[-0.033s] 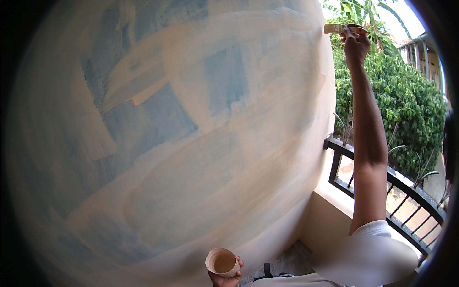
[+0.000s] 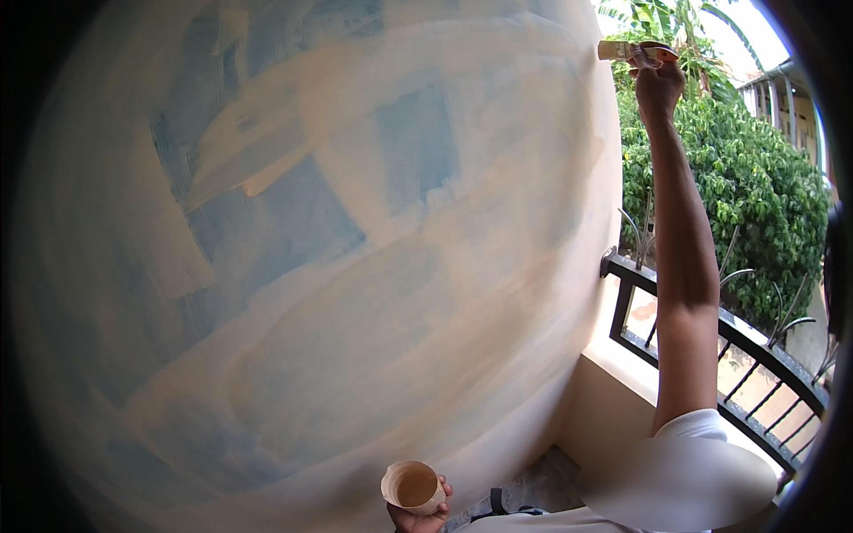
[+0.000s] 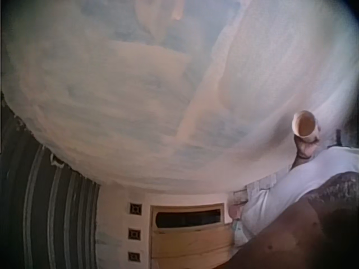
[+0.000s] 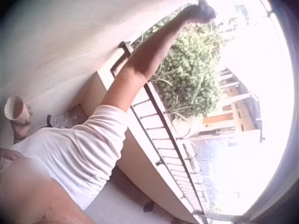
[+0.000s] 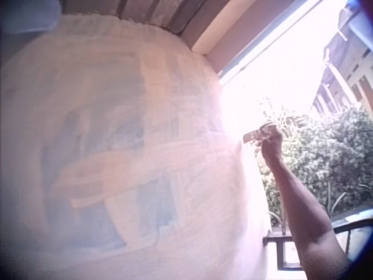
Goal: The person is painting a wall with a paintbrush, applying light-colored paint in smooth strokes. They hold a small container of paint in one hand and repeatedly dip the brush to continue painting.
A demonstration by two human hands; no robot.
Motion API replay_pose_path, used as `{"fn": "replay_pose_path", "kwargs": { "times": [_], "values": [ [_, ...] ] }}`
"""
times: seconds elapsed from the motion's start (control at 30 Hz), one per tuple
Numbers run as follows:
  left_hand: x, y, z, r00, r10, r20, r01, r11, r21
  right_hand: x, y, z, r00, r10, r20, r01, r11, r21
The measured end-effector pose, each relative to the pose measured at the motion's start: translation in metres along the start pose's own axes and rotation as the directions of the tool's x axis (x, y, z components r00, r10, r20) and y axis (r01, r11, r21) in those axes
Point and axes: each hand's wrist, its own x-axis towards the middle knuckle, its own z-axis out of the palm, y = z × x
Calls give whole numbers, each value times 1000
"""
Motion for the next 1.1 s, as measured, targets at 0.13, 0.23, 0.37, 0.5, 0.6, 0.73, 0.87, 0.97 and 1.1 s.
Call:
{"fn": "replay_pose_path", "kwargs": {
  "times": [0.13, 0.23, 0.37, 0.5, 0.6, 0.73, 0.87, 0.97, 1.1],
  "values": [
    [-6, -5, 9, 978, 4, 207, -164, 626, 762, -71, -60, 37, 939, -94, 330, 128, 988, -83],
    [-13, -52, 38, 966, -158, 207, -47, 675, 737, -104, -113, 43, 894, -196, 402, 42, 932, 360],
    [-16, -55, 36, 990, -55, 132, -52, 723, 689, -101, -104, 38, 931, -14, 364, -161, 880, 446],
    [-17, -61, 43, 964, -160, 213, -49, 682, 730, -64, -28, 10, 968, 214, 128, -240, 938, 250],
    [-10, -21, 20, 964, -91, 249, -150, 586, 796, -46, -4, -4, 997, 48, -58, -52, 997, -58],
    [-30, -67, 40, 986, -59, 157, -60, 747, 662, -93, -64, 34, 974, -187, 131, 219, 923, -316],
    [-33, -48, 24, 914, 113, 389, -389, -24, 921, -161, -163, 77, 909, -209, 362, 77, 935, 346],
    [-32, -41, 27, 951, 78, 298, -308, 301, 903, -140, -191, 77, 892, -154, 425, -73, 879, 471],
    [-15, -20, 7, 835, -38, 549, -452, -616, 645, -53, -102, 65, 932, 63, 356, -200, 910, 363]
  ]
}}
